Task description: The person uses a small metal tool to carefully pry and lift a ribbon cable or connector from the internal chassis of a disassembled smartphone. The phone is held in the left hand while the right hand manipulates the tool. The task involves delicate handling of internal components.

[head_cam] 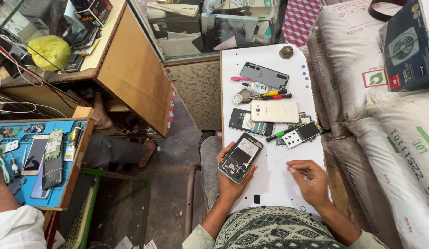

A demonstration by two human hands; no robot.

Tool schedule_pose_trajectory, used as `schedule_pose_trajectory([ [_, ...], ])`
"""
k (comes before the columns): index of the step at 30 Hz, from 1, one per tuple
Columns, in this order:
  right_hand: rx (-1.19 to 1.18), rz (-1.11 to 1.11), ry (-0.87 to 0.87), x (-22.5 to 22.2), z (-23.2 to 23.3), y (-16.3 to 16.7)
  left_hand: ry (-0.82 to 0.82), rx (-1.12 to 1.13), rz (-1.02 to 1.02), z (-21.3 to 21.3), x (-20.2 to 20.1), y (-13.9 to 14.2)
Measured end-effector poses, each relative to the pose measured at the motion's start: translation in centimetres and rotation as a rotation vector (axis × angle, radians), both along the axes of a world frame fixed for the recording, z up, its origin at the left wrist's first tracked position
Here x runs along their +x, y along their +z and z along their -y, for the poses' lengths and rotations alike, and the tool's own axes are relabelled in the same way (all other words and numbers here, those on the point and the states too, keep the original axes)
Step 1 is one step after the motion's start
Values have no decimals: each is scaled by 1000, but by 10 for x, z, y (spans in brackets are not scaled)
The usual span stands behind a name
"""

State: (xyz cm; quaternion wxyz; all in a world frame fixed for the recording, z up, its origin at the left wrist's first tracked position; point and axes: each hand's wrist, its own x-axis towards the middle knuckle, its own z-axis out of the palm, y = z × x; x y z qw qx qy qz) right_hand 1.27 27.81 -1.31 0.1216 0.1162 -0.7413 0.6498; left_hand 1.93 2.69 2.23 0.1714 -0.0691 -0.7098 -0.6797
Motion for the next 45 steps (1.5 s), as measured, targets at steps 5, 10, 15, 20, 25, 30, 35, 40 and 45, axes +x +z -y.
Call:
schedule_pose_trajectory([
  [5,222,212,124,-3,17,0,10,-31,-25,0,-1,-1],
  [10,292,222,134,-5,20,10,-7,2,14,0,0,0],
  [15,320,218,130,-5,24,16,4,-16,-38,0,0,1],
  [20,335,207,133,-5,25,19,1,-7,13,0,0,2],
  [25,349,213,127,-4,26,20,-2,2,-6,-1,0,1],
  [30,371,222,123,-4,27,21,-7,-17,-8,0,-1,-2],
  [35,368,222,123,-4,26,22,-8,-21,10,-1,-2,-1],
  [40,382,190,129,-4,27,25,-10,-17,8,-1,-1,0],
  [45,458,303,156,-9,27,34,-26,3,-17,-1,0,3],
])
